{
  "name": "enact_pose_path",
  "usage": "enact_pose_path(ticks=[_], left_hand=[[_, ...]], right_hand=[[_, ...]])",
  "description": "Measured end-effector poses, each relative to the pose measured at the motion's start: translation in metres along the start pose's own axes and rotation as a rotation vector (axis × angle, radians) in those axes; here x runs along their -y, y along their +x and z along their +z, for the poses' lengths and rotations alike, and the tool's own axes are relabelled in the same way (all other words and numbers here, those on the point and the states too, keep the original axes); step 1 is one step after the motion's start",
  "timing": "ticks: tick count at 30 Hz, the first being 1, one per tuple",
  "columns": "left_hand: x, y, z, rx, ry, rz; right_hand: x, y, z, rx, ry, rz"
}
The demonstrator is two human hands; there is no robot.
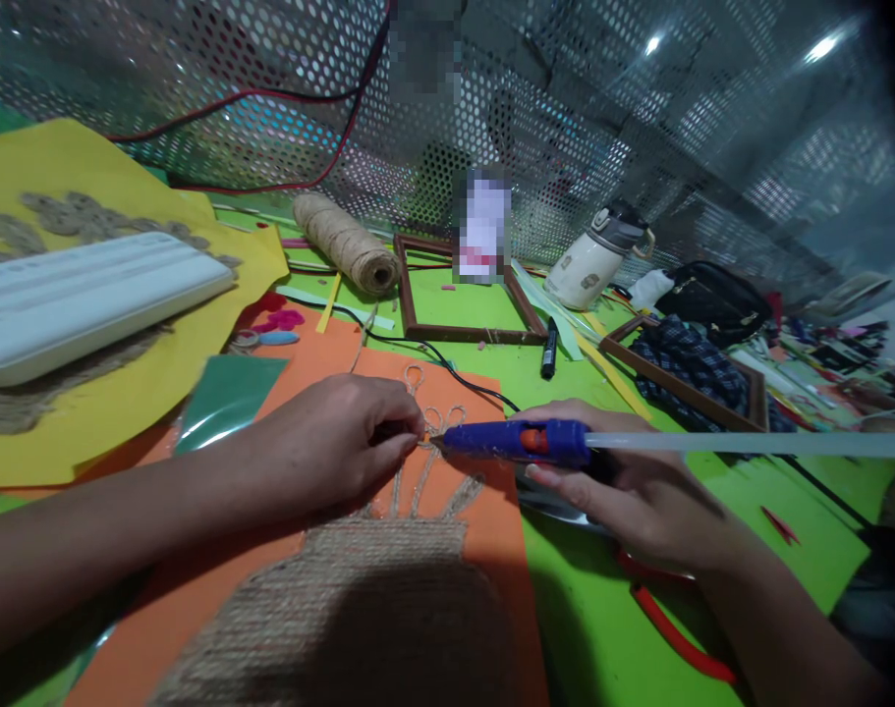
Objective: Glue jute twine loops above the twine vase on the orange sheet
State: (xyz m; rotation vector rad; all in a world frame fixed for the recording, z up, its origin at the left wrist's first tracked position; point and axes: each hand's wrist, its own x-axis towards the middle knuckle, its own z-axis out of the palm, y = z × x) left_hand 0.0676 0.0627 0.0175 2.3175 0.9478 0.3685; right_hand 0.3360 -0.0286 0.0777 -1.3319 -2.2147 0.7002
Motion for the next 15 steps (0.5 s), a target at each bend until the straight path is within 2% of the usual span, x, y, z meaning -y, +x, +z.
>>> enact_pose_path(ticks=[4,8,15], left_hand=[[-0.0008,-0.0004,0.0014,0.006,-0.081,-0.073],[-0.0052,0.0021,-0.0002,-0.027,-0.009,-0.116],[-0.0052,0.0039,-0.0010,-0.038,0.062,-0.094]], right_hand=[[0.0006,0.0007,0.0007,0.025,-0.022,0.012],[-0.0003,-0.0006,0.0010,0.020,-0.014,0.004],[-0.0017,-0.0020,0.0006,-0.047,0.006,-0.014]])
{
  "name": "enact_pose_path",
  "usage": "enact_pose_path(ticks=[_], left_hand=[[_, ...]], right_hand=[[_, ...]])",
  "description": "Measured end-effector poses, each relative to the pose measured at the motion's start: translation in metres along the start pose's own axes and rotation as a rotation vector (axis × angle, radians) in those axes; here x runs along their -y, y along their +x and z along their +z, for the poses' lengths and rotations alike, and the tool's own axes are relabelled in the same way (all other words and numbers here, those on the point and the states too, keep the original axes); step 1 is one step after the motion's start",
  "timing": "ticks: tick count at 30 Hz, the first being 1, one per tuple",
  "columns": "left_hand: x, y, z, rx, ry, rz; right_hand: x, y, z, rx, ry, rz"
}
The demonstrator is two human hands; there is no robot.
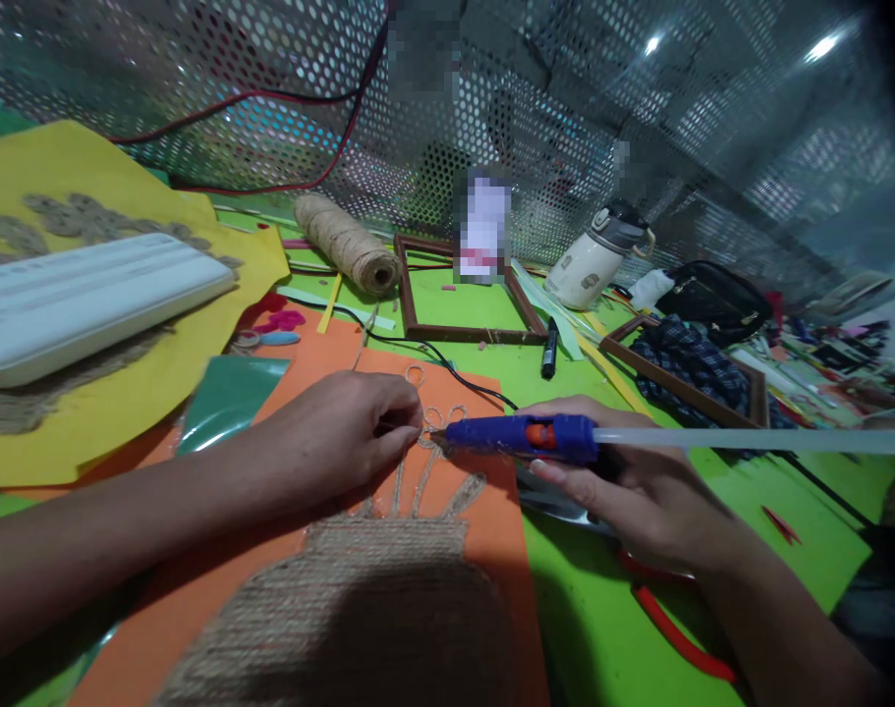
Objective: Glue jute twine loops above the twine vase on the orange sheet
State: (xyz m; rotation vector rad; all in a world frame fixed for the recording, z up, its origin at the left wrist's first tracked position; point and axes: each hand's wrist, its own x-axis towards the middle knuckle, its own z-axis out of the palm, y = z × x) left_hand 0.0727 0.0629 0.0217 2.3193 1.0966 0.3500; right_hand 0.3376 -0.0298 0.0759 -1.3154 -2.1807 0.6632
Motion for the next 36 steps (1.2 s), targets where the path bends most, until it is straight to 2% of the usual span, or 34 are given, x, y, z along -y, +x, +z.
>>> enact_pose_path(ticks=[9,13,18,25,36], left_hand=[[0.002,0.000,0.002,-0.022,-0.021,0.047],[0.004,0.001,0.006,-0.073,-0.012,0.071],[0.004,0.000,0.012,-0.147,-0.007,0.146],[0.008,0.002,0.015,-0.137,-0.002,0.160],[0.011,0.002,0.013,-0.113,-0.051,0.137]], right_hand=[[0.000,0.001,0.000,0.072,-0.029,-0.009],[0.002,0.002,0.000,0.075,-0.056,-0.052],[0.004,0.000,-0.001,0.142,-0.055,-0.060],[0.004,-0.003,-0.001,0.050,-0.059,-0.104],[0.001,-0.001,-0.001,0.072,-0.059,-0.095]])
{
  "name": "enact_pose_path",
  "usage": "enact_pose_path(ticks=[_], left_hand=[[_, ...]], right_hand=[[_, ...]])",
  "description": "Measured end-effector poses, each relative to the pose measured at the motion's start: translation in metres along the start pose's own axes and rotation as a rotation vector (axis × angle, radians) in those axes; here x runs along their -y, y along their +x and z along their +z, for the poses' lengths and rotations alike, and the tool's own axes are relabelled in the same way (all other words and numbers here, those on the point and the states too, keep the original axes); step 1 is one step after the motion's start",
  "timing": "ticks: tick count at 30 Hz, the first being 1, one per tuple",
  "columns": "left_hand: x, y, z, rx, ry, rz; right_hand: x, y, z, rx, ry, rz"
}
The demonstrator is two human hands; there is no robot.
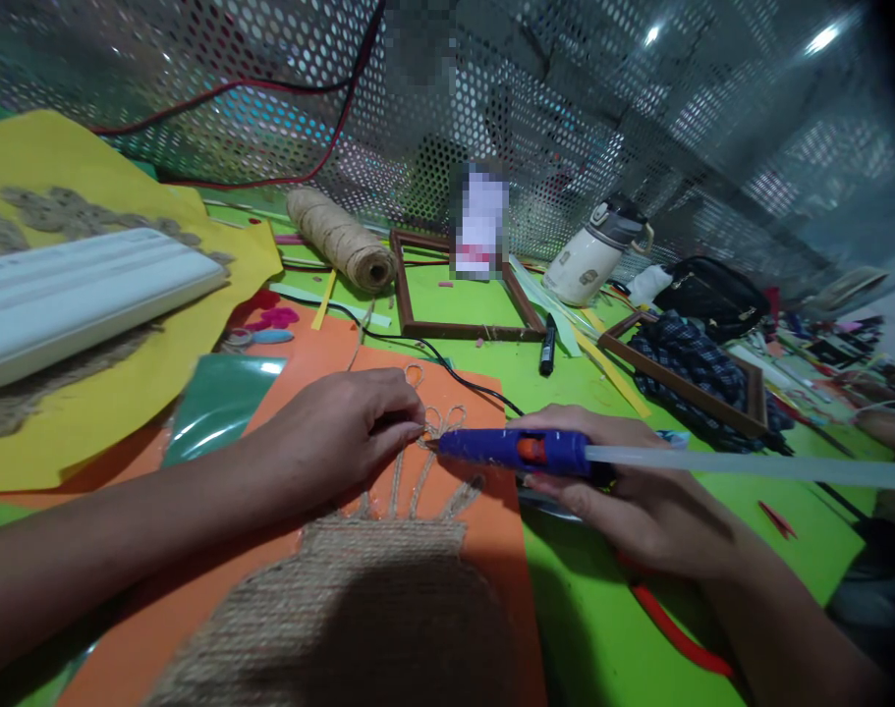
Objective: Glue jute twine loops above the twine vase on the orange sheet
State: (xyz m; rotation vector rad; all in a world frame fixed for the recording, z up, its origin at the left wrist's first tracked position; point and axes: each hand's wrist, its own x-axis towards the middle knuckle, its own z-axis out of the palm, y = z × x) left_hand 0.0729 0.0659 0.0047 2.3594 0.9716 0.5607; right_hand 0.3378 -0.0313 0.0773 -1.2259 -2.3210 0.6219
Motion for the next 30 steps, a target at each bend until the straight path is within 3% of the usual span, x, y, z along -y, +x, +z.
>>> enact_pose_path(ticks=[8,21,30], left_hand=[[-0.0048,0.0010,-0.0064,0.010,-0.080,-0.041],[-0.0016,-0.0003,-0.0008,-0.066,0.000,0.067],[-0.0045,0.0002,-0.0047,-0.020,-0.070,-0.011]], right_hand=[[-0.0011,-0.0011,0.0004,0.031,0.105,0.173],[-0.0055,0.0000,0.0043,-0.060,0.161,0.242],[-0.0063,-0.0007,0.0060,-0.070,0.094,0.226]])
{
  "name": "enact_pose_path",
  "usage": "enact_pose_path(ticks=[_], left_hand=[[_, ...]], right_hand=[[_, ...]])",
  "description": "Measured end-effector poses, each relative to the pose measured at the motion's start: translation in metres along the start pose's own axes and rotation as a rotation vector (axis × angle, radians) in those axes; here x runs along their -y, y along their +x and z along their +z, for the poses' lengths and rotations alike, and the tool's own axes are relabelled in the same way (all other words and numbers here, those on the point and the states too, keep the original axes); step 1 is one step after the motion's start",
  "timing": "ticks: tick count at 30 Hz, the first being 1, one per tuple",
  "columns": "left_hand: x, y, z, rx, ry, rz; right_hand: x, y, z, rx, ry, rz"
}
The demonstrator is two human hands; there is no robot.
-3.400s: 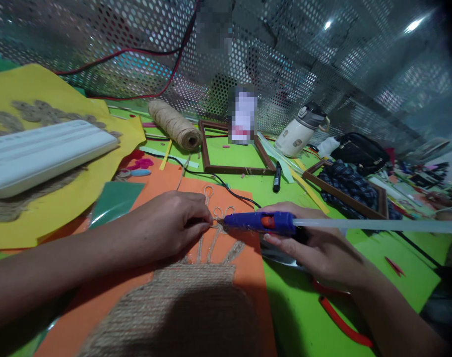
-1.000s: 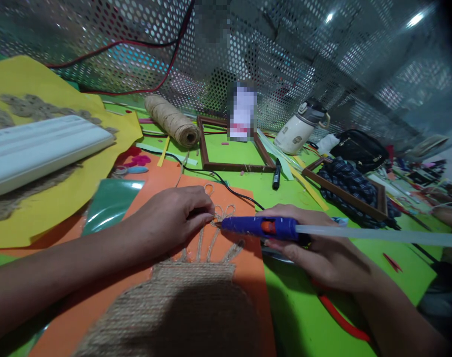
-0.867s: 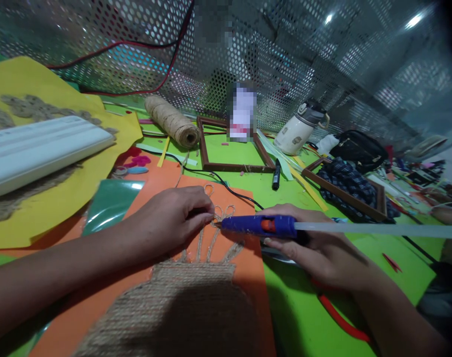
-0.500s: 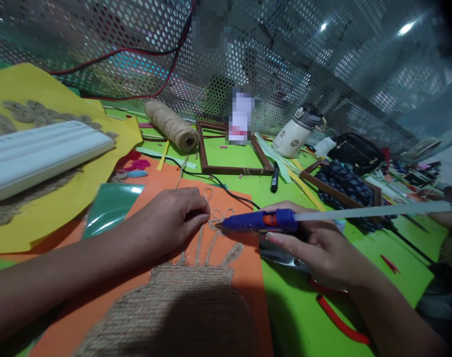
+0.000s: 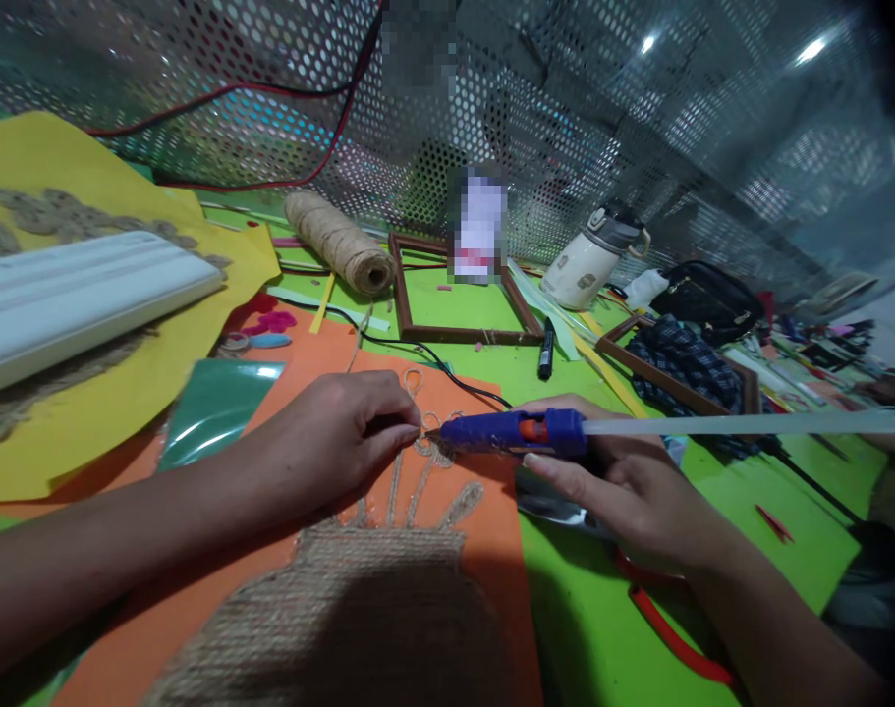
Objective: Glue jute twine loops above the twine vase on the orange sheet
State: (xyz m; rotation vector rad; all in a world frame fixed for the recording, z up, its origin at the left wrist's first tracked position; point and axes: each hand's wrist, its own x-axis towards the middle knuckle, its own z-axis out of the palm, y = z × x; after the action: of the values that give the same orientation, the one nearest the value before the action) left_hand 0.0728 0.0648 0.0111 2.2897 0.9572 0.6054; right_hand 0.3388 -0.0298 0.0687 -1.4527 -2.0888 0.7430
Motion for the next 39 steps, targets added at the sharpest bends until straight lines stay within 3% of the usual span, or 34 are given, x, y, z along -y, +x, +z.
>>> enact_pose_path(ticks=[12,18,25,32,39], left_hand=[[0.0006,0.0010,-0.0011,0.014,-0.026,-0.018],[-0.0011,-0.0034,-0.0012,0.043,-0.202,-0.137],[-0.0026,-0.0051,0.0006,-0.021,-0.100,-0.061],[-0.0049,-0.0048,0.0008,-0.073,-0.068,-0.036],[-0.0014,-0.0053,0.0027,-0.122,0.000,0.080]], right_hand=[[0.0011,0.0010,-0.0010,0.035,-0.036,-0.074],[0.0045,0.0001,-0.0003,0.076,-0.037,-0.054],[0.0017,-0.0001,-0.0028,-0.001,-0.020,-0.076],[0.0001,0.0002,-0.0019,0.039,-0.009,-0.063],[0.0032,-0.0008,-0.0033,0.057,0.005,-0.047]])
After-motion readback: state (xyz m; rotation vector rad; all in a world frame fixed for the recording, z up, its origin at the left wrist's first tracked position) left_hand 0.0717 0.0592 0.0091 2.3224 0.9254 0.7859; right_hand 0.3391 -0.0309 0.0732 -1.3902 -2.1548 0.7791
